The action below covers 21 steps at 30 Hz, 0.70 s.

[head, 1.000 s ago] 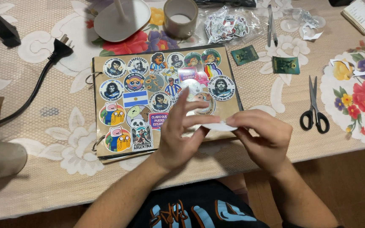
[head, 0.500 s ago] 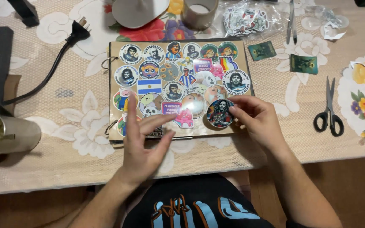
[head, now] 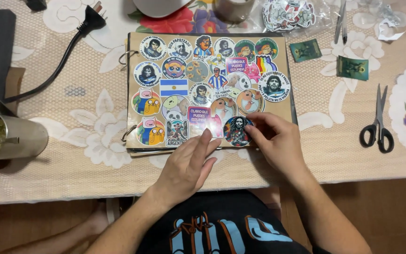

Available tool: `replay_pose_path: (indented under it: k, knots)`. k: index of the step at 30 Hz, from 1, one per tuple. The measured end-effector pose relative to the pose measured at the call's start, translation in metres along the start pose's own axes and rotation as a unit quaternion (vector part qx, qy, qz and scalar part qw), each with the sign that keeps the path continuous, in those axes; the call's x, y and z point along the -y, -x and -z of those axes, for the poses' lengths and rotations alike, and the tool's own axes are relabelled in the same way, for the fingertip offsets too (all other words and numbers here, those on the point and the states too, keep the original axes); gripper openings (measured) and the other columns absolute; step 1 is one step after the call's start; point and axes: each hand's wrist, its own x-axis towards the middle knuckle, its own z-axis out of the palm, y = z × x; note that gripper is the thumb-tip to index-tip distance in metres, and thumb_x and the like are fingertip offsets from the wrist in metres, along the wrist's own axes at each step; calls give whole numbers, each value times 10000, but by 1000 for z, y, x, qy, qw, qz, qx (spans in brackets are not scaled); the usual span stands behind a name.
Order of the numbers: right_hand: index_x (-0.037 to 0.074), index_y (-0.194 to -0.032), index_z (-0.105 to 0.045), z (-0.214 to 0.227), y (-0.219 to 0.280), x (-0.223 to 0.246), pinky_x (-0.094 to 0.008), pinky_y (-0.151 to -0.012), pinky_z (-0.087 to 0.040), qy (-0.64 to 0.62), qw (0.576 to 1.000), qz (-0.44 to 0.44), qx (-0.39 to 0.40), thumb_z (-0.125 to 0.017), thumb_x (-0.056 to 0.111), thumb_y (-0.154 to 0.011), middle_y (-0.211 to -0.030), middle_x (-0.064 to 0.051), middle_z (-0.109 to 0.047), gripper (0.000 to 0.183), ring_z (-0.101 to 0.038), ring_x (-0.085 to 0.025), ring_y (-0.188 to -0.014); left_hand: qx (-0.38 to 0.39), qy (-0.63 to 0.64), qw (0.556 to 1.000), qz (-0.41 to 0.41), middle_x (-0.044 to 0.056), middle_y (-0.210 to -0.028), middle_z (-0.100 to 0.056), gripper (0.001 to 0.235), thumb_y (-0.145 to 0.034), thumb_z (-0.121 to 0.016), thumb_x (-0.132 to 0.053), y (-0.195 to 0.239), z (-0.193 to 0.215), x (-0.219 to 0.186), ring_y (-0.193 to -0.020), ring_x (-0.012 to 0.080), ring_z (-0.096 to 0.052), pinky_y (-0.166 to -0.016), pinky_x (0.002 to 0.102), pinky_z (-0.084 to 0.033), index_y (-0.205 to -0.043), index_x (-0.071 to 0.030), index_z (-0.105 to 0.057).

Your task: Decorating a scrapbook by cutting out stickers, peeling their adhesive backings, and carefully placing them onto the pages.

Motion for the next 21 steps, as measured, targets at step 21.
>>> replay_pose_path:
  k: [21]
  knots:
    - [147,-1039,-770,-10,8,-9,-331,-603,-563,58,994,64,-66,-809,132,-824,-741,-58,-714,219,-686,-225,-693,-10,8,1000,-15,276,-1218,-662,882,-854,-727,25,1,-3,0,-1094,416,-647,-965,519,-516,-1553,82,-193]
